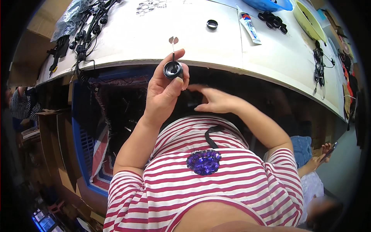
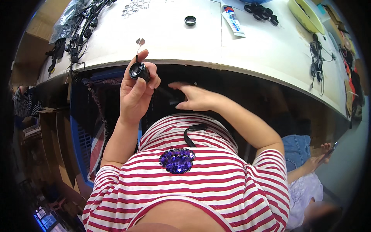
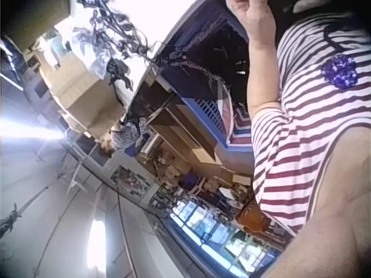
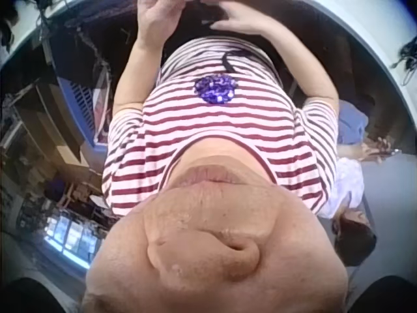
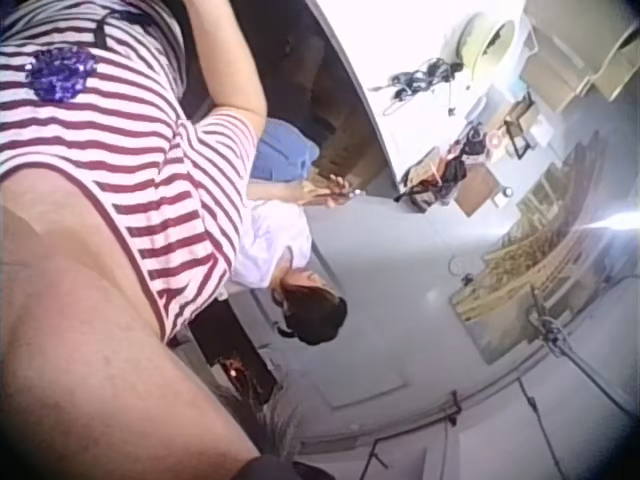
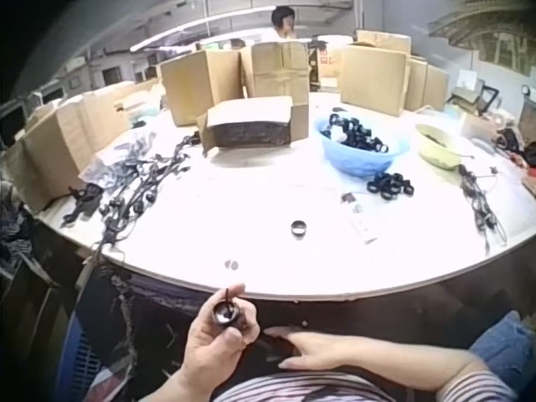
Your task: The person assembles small electronic devices at a workbench. They pick up a black cylindrical component, apply glue from a tube to a small metal ring, and insert the ring into the component. They then attach a black cable to the device and place the finished unit on the table. This process is repeated for multiple units.
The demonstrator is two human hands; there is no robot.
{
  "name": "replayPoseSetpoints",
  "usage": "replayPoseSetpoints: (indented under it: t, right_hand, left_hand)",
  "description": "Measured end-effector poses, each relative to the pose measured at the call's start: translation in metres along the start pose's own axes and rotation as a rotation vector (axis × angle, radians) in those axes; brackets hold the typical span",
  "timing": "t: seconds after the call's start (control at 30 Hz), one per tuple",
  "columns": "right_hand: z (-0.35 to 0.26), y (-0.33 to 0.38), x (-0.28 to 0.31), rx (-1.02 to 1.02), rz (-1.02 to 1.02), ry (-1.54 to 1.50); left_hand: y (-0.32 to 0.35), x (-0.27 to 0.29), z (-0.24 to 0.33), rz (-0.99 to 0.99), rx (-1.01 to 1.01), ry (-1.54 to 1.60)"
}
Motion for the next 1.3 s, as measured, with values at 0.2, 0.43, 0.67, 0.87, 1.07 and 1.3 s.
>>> replayPoseSetpoints:
  t: [0.2, 0.43, 0.67, 0.87, 1.07, 1.3]
  right_hand:
    - [0.036, -0.015, -0.052, -0.174, -0.114, -0.42]
    - [0.059, -0.015, -0.045, -0.033, 0.11, -0.302]
    - [0.082, -0.016, -0.062, -0.085, 0.108, -0.215]
    - [0.059, -0.011, -0.059, 0.013, 0.135, -0.012]
    - [0.054, -0.007, -0.063, -0.218, -0.055, 0.147]
    - [-0.043, 0.013, 0.012, 0.088, 0.025, 0.157]
  left_hand:
    - [0.004, -0.006, -0.002, 0.0, 0.044, -0.099]
    - [0.014, -0.009, -0.012, -0.009, 0.059, -0.183]
    - [0.01, -0.022, 0.003, -0.047, 0.022, -0.182]
    - [0.013, -0.026, -0.004, -0.106, 0.081, -0.148]
    - [0.018, -0.027, 0.003, -0.093, 0.067, -0.217]
    - [0.015, 0.012, 0.002, -0.014, 0.081, -0.324]
Point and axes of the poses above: each hand's wrist, its own y-axis away from the middle knuckle, its own x-axis out of the back of the hand, z = x × y, the point moved 8 cm from there along -y, towards the middle knuckle, and after that the axes turned 3 degrees about y, right-handed, at the moved point
